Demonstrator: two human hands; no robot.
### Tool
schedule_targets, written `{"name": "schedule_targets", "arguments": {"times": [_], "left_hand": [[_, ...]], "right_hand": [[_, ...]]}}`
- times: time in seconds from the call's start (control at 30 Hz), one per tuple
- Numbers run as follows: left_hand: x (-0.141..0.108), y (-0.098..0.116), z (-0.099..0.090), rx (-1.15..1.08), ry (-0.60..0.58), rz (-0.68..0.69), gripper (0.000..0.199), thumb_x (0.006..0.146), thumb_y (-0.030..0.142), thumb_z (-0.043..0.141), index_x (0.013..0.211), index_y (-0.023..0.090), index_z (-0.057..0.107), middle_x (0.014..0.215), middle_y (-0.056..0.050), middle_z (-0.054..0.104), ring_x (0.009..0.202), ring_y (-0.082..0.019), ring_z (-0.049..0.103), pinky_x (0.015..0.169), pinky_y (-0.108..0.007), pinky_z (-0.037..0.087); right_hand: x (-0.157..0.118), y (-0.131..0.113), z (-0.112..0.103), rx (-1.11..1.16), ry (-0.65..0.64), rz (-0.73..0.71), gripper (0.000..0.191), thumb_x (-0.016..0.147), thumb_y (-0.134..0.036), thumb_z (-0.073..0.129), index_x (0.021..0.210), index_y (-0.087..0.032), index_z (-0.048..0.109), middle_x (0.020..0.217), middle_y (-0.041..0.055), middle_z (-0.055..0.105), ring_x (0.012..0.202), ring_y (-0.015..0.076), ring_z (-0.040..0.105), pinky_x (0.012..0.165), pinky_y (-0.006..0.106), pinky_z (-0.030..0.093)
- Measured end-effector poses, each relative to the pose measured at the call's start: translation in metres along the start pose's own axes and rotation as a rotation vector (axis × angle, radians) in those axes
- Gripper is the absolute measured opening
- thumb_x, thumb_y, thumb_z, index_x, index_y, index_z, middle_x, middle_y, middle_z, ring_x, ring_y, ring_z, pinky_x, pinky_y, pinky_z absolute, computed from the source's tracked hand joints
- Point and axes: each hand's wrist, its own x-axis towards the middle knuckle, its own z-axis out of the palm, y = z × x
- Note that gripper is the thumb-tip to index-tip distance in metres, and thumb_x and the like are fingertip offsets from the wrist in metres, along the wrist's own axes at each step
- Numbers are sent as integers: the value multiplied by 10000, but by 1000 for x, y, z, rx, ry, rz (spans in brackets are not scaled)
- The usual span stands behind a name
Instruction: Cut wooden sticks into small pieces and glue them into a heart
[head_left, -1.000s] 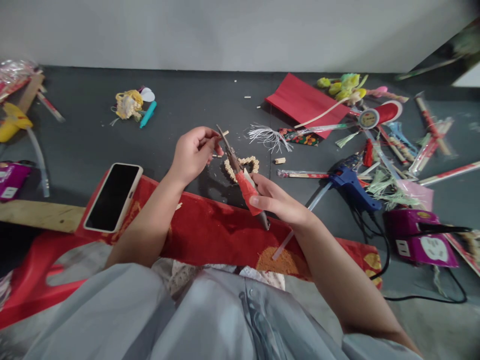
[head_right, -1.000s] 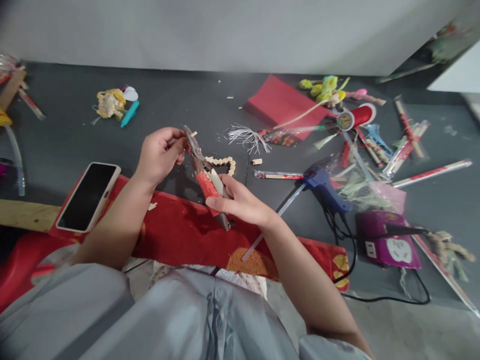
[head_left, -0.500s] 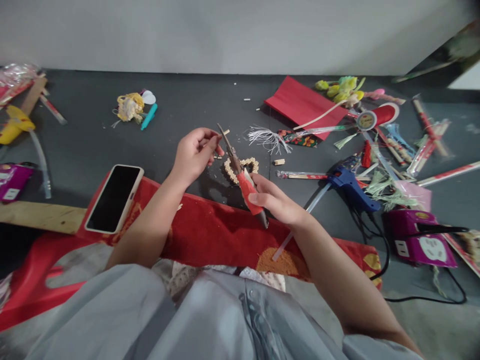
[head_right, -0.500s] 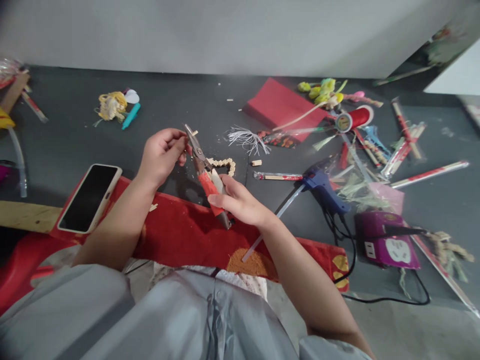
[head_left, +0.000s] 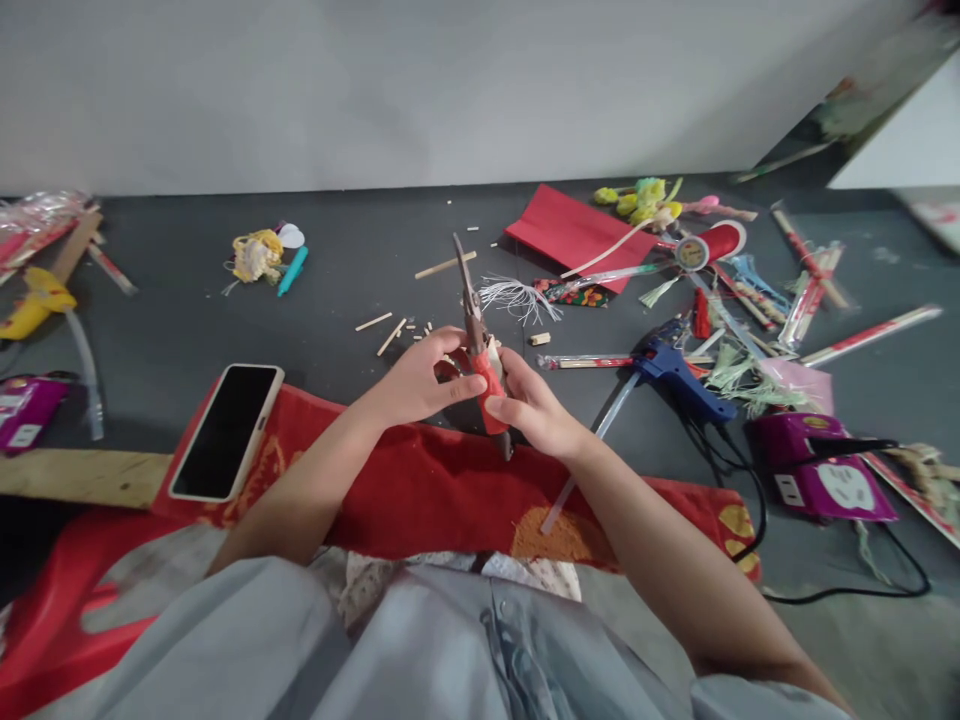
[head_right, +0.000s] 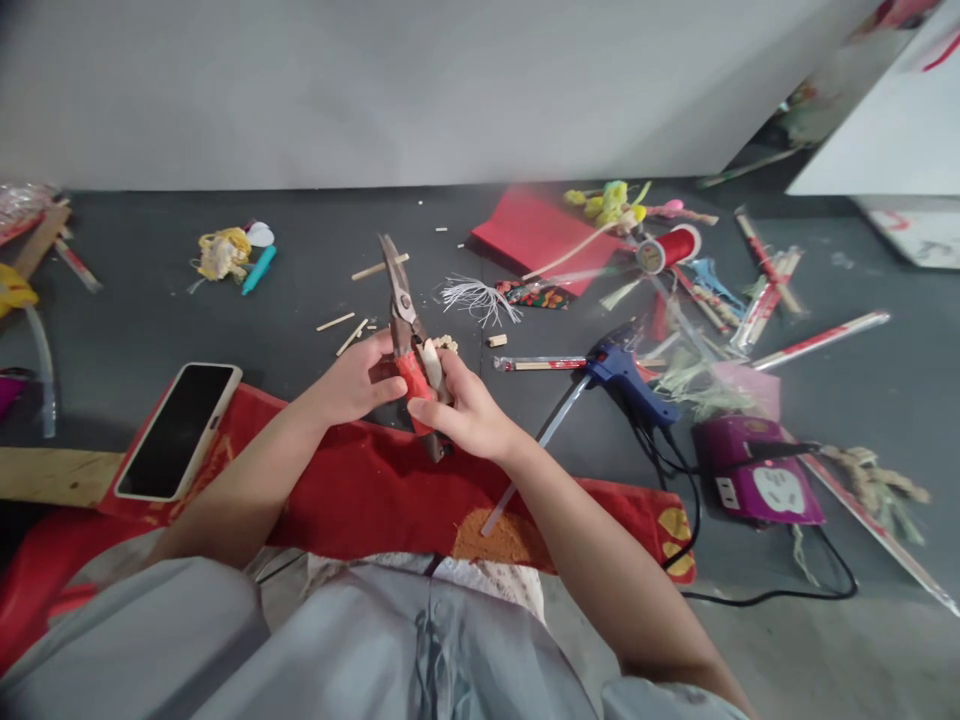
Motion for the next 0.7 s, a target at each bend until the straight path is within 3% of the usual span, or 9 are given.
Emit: {"name": "schedule_targets", "arguments": {"times": [0.1,0.23,0.4,0.57,0.7], "left_hand": [[0,-2,2,34,23,39,798,648,802,694,1137,171,698,1228,-135,655,1023,-246,672,825,-344,553],[1,-3,4,45,85,77,604,684,699,714,991,179,731,1130,-102,677,965,-216,664,772,-313,540],[0,2,8,97,139,97,402,678,555,747,838,187,726,1035,-75,706,947,-212,662,777,-311,540],[-4,0,9,-1,147,37,402,721,510,749,950,182,713,1011,-73,739,903,-207,703,807,-318,558],[-3,-3,12,-127,118,14,523,708,519,789,1081,167,695,1141,-113,743,995,-223,719,866,-328,576]], "right_hand": [[0,0,1,-16,-17,-3,573,723,-589,668,1120,-219,484,812,-19,466,830,178,497,755,342,462],[-1,-5,0,-68,-51,30,562,722,-577,657,1111,-209,486,854,1,509,932,210,533,875,393,475],[-5,-23,2,-200,-22,144,542,693,-564,665,1051,-198,487,873,8,544,834,178,519,799,362,457],[-6,-37,6,-309,7,222,547,653,-520,705,1034,-191,495,828,-4,558,728,155,511,716,331,422],[-4,-30,8,-299,48,161,497,677,-455,687,1066,-192,523,786,-14,575,691,145,523,683,305,419]]}}
